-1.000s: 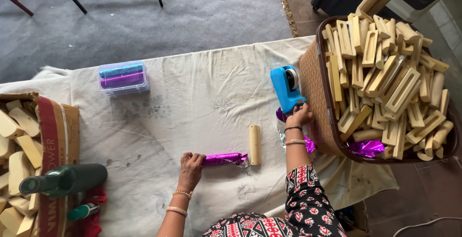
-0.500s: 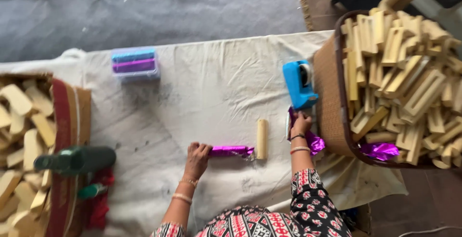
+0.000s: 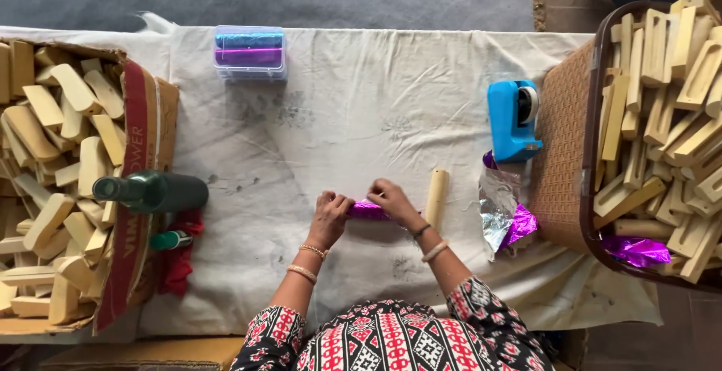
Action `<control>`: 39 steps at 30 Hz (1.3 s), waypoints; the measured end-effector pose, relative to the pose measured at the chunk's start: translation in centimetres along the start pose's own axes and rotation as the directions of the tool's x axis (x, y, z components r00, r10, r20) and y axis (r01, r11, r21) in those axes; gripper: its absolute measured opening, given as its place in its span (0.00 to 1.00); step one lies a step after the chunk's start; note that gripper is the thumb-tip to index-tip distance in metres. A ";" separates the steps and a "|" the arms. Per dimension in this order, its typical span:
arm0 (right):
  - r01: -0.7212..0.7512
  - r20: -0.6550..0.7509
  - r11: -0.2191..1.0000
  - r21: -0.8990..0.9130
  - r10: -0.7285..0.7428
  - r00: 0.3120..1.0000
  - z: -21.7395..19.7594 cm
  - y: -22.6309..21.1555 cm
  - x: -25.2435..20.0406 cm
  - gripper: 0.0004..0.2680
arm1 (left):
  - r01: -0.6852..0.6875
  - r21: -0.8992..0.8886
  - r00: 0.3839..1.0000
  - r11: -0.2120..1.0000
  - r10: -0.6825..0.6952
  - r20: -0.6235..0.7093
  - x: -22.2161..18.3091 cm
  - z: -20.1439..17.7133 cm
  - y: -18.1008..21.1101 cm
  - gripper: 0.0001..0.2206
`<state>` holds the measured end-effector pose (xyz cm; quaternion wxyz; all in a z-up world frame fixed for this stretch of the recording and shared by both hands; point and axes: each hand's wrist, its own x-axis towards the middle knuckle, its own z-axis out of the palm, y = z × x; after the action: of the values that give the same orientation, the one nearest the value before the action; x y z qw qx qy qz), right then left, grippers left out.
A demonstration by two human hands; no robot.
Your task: Wrapping cylindrical wooden components in metallic foil.
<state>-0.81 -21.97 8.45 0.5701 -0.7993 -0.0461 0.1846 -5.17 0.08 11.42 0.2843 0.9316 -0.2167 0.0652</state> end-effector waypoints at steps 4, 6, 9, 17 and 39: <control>0.071 0.070 0.984 -0.163 -0.060 0.996 2.1 0.7 1.1 0.06 | 0.001 0.005 1.000 1.000 -0.001 -0.009 -0.2 0.3 -0.1 0.14; 0.054 0.096 0.970 -0.236 -0.032 0.995 2.4 1.0 1.5 0.06 | 0.007 -0.002 1.000 1.000 -0.007 -0.012 -0.2 0.4 -0.1 0.13; 0.061 0.083 0.955 -0.292 -0.038 0.996 2.5 0.8 1.6 0.07 | 0.021 -0.014 1.000 1.000 -0.021 -0.002 -0.2 0.4 -0.1 0.13; -0.093 0.107 0.986 -0.142 0.108 0.988 2.4 1.5 2.8 0.08 | 0.011 0.001 1.000 1.000 -0.011 -0.001 -0.4 0.2 0.1 0.12; -0.132 0.147 0.799 -0.587 0.265 0.953 1.9 -2.0 4.1 0.08 | -0.077 0.009 0.996 0.997 0.077 -0.041 -1.0 1.4 -0.8 0.16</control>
<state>2.60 -18.39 8.81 0.2730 -0.9076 -0.0780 0.3093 -5.77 0.23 9.61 0.2828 0.9220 -0.2463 0.0963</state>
